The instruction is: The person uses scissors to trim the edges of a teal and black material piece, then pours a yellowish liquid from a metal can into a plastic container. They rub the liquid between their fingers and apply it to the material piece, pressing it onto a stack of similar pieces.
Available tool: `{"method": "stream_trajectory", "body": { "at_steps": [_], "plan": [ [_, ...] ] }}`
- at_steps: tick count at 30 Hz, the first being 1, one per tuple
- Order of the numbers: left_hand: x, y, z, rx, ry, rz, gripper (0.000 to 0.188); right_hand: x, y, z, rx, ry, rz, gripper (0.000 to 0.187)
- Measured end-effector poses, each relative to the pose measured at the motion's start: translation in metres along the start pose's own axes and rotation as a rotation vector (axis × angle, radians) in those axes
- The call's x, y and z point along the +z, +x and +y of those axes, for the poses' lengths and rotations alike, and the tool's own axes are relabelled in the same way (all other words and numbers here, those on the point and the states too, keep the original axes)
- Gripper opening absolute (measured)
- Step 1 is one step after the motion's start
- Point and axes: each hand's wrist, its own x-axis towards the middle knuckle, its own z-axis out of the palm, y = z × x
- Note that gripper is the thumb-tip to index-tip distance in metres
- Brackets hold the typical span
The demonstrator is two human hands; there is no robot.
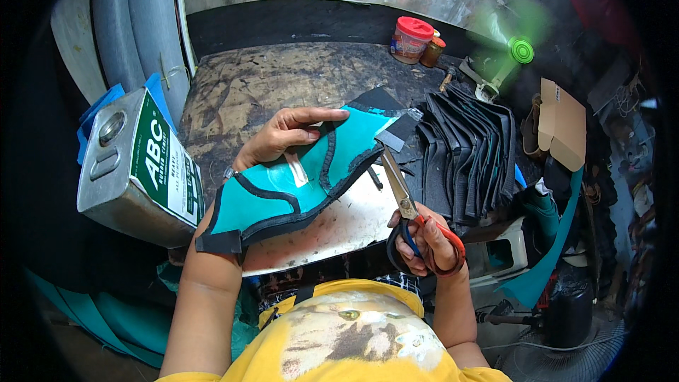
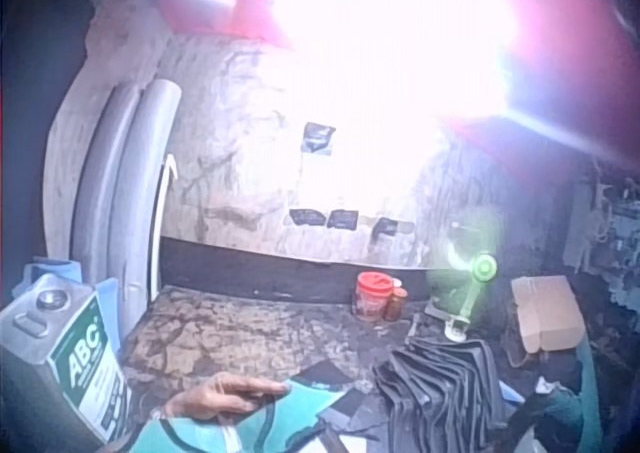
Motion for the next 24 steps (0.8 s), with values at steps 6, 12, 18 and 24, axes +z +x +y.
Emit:
{"method": "stream_trajectory", "body": {
  "at_steps": [6,12,18,24],
  "plan": [
    [-0.003,-0.001,0.0,0.005,0.069,0.012,0.048,0.007,-0.002,-0.003,-0.017,-0.166,0.121,0.053],
    [-0.002,-0.001,0.001,0.007,0.11,0.055,0.05,0.019,-0.001,0.003,0.027,-0.381,0.345,0.034],
    [0.0,0.0,0.0,0.025,0.204,0.081,0.052,0.014,0.003,0.012,-0.021,-0.359,0.32,0.035],
    [-0.001,0.001,-0.002,0.015,0.188,0.099,0.052,0.011,0.002,0.011,-0.02,-0.35,0.312,0.033]
  ]
}}
